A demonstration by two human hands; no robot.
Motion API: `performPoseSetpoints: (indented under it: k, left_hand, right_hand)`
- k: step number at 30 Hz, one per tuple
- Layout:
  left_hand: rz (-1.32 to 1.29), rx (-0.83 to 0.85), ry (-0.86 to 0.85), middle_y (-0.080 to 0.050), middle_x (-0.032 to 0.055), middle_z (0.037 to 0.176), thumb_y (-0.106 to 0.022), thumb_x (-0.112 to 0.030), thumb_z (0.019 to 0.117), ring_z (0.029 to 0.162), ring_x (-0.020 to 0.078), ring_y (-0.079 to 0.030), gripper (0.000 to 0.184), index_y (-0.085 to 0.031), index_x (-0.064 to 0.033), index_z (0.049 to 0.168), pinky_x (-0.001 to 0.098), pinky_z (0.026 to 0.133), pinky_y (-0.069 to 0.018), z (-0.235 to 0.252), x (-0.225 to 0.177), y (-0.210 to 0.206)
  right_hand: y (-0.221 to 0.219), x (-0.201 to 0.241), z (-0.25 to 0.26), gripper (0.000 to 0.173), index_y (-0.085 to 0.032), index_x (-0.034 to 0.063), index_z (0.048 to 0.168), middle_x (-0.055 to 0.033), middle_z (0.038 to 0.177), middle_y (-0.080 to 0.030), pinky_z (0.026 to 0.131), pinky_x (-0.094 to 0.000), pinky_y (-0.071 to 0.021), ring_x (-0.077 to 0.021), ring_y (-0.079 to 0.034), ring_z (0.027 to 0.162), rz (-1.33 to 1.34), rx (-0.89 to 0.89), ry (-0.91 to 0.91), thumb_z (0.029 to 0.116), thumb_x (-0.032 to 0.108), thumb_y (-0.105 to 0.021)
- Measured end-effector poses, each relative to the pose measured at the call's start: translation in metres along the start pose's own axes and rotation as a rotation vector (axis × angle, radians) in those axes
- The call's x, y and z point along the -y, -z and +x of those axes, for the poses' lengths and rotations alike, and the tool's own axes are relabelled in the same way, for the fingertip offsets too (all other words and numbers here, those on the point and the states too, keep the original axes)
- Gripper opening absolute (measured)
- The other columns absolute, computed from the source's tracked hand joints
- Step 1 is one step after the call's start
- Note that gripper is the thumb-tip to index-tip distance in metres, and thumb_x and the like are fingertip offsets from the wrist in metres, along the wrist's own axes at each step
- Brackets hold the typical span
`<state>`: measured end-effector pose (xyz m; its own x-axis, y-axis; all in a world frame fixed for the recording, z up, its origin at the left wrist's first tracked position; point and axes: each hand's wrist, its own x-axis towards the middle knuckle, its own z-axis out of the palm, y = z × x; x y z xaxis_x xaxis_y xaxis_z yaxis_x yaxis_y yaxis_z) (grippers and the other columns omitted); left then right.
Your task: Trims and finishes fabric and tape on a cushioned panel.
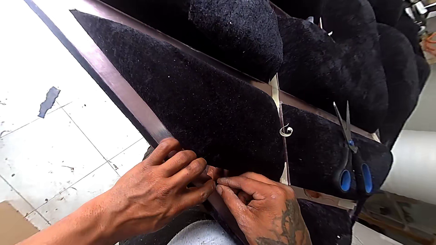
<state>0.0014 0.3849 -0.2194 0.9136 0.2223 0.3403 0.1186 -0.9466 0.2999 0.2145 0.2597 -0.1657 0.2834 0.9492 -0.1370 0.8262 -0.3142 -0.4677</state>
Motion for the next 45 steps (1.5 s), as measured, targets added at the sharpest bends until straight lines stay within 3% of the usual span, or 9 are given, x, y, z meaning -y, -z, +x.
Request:
performPoseSetpoints:
  k: [6, 12, 16, 21, 23, 27, 35, 41, 45]
  left_hand:
    - [0.04, 0.082, -0.052, -0.062, 0.0042, 0.116, -0.048, -0.038, 0.1057, 0.102, 0.026, -0.057, 0.032, -0.069, -0.0272, 0.128, 0.0496, 0.095, -0.0397, 0.011, 0.002, 0.009]
    - [0.038, 0.147, -0.081, -0.061, 0.0047, 0.112, -0.043, -0.021, 0.1061, 0.095, 0.0262, -0.057, 0.031, -0.068, -0.0232, 0.125, 0.0474, 0.083, -0.0418, 0.019, 0.002, 0.014]
    - [0.055, 0.116, -0.105, -0.061, 0.0063, 0.112, -0.045, -0.022, 0.1071, 0.093, 0.0272, -0.056, 0.03, -0.067, -0.0223, 0.127, 0.0481, 0.083, -0.0422, 0.016, 0.004, 0.011]
    - [0.001, -0.001, -0.102, -0.062, 0.0073, 0.119, -0.054, -0.031, 0.1055, 0.102, 0.0277, -0.057, 0.031, -0.066, -0.0241, 0.133, 0.0498, 0.093, -0.0433, 0.003, 0.01, 0.0]
    - [-0.062, -0.047, -0.101, -0.063, 0.006, 0.123, -0.057, -0.033, 0.104, 0.109, 0.027, -0.059, 0.03, -0.069, -0.0238, 0.13, 0.0495, 0.099, -0.0443, -0.004, 0.017, -0.002]
    - [-0.213, -0.142, -0.01, -0.069, 0.0025, 0.126, -0.063, -0.037, 0.102, 0.122, 0.0245, -0.061, 0.029, -0.075, -0.0207, 0.123, 0.0489, 0.11, -0.0453, -0.012, 0.02, -0.002]
    - [-0.255, -0.253, 0.26, -0.072, -0.0034, 0.113, -0.069, -0.031, 0.0967, 0.119, 0.0208, -0.063, 0.015, -0.079, -0.0231, 0.105, 0.0489, 0.111, -0.0465, -0.005, -0.004, -0.005]
    - [-0.311, -0.218, 0.427, -0.071, -0.0087, 0.11, -0.069, -0.038, 0.0953, 0.108, 0.0112, -0.062, 0.017, -0.078, -0.0294, 0.107, 0.0339, 0.089, -0.0504, 0.01, -0.027, 0.003]
    - [-0.469, -0.131, 0.444, -0.071, -0.0119, 0.112, -0.069, -0.04, 0.0958, 0.109, 0.0083, -0.063, 0.018, -0.077, -0.031, 0.11, 0.0332, 0.091, -0.0508, 0.017, -0.036, 0.015]
  right_hand:
    - [0.005, 0.0, -0.001, 0.012, -0.083, 0.0272, 0.091, 0.0154, 0.077, -0.069, 0.047, -0.0132, -0.047, 0.0075, -0.056, 0.057, 0.031, 0.016, 0.0, 0.0864, 0.032, -0.072]
    - [0.016, 0.0, -0.009, 0.016, -0.082, 0.0232, 0.096, 0.0125, 0.081, -0.069, 0.049, -0.0129, -0.0485, 0.007, -0.057, 0.06, 0.008, 0.03, 0.009, 0.0882, 0.029, -0.07]
    - [0.006, 0.001, -0.008, 0.015, -0.082, 0.0265, 0.094, 0.0157, 0.078, -0.066, 0.049, -0.0141, -0.0453, 0.0079, -0.054, 0.06, -0.033, -0.02, 0.028, 0.0864, 0.032, -0.07]
    - [-0.002, 0.004, -0.008, 0.015, -0.081, 0.0261, 0.089, 0.0144, 0.075, -0.066, 0.049, -0.0167, -0.0445, 0.0054, -0.054, 0.059, -0.094, -0.066, 0.041, 0.0847, 0.038, -0.074]
    - [-0.006, 0.003, -0.009, 0.013, -0.081, 0.0259, 0.088, 0.0137, 0.073, -0.066, 0.048, -0.0172, -0.0442, 0.0046, -0.055, 0.059, -0.105, -0.091, 0.048, 0.0851, 0.037, -0.074]
    - [-0.01, 0.003, -0.011, 0.01, -0.081, 0.0244, 0.086, 0.0121, 0.075, -0.067, 0.05, -0.0175, -0.0453, 0.0028, -0.057, 0.062, -0.093, -0.12, 0.057, 0.0864, 0.033, -0.075]
    - [-0.022, -0.001, -0.012, 0.007, -0.079, 0.0241, 0.08, 0.0117, 0.074, -0.067, 0.051, -0.019, -0.0463, 0.0012, -0.06, 0.064, -0.096, -0.209, 0.081, 0.0838, 0.029, -0.075]
    - [-0.001, 0.003, -0.018, 0.003, -0.079, 0.0183, 0.084, 0.0082, 0.078, -0.069, 0.05, -0.0158, -0.0485, 0.0013, -0.06, 0.064, 0.141, -0.119, 0.054, 0.0831, 0.021, -0.079]
    - [0.025, 0.011, -0.023, 0.005, -0.079, 0.0141, 0.088, 0.0035, 0.081, -0.069, 0.051, -0.0168, -0.0501, -0.0012, -0.061, 0.064, 0.271, -0.057, 0.074, 0.0856, 0.018, -0.079]
